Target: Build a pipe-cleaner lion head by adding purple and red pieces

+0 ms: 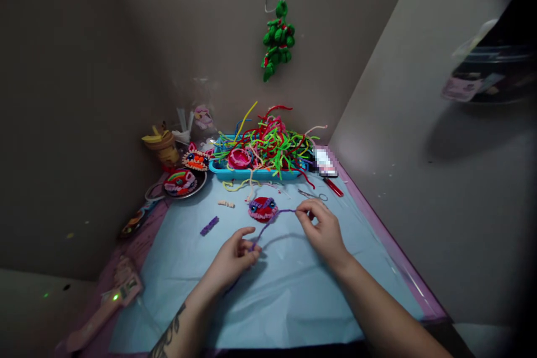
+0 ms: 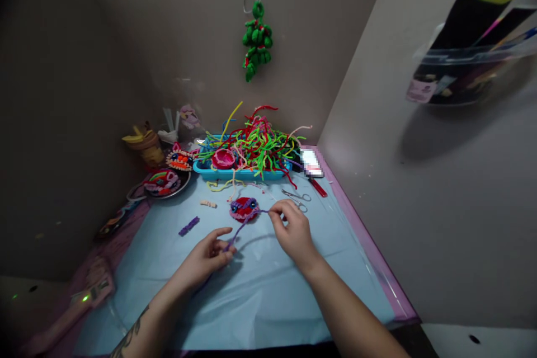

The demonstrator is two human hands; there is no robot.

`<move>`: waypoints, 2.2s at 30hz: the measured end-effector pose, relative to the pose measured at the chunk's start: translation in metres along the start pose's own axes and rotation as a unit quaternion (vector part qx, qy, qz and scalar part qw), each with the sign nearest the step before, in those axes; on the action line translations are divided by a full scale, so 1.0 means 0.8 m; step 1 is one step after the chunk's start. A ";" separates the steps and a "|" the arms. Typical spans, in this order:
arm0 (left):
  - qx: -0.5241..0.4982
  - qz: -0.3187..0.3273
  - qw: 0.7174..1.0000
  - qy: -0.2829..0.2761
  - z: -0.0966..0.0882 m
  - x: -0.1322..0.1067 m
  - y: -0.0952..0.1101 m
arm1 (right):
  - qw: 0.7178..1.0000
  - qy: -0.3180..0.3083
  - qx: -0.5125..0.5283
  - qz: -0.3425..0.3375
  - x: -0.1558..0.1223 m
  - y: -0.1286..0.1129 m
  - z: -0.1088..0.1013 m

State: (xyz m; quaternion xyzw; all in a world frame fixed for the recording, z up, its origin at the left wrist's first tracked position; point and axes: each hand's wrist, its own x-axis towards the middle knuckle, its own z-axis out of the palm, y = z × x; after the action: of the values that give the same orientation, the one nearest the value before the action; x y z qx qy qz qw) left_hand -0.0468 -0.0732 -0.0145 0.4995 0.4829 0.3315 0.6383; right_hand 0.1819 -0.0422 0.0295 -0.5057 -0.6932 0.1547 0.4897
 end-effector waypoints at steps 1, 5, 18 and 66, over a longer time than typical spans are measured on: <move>-0.010 -0.007 1.000 0.000 -0.001 -0.001 0.003 | 1.000 0.012 -0.006 0.001 0.002 0.002 -0.003; 0.054 -0.014 0.997 0.044 -0.007 -0.002 0.013 | 0.998 0.055 -0.027 0.012 0.005 0.012 -0.015; 0.214 0.078 0.970 0.087 -0.021 -0.009 0.049 | 0.993 0.031 0.007 0.112 -0.010 0.036 -0.025; 0.075 0.084 0.983 0.144 0.053 0.002 0.002 | 0.980 -0.153 0.042 0.121 -0.040 -0.031 0.056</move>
State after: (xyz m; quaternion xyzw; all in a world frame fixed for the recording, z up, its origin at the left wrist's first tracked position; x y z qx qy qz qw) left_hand -0.0063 -0.0846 -0.0121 0.5322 0.5495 0.4150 0.4925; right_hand 0.1308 -0.0677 0.0095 -0.5353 -0.6864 0.3173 0.3765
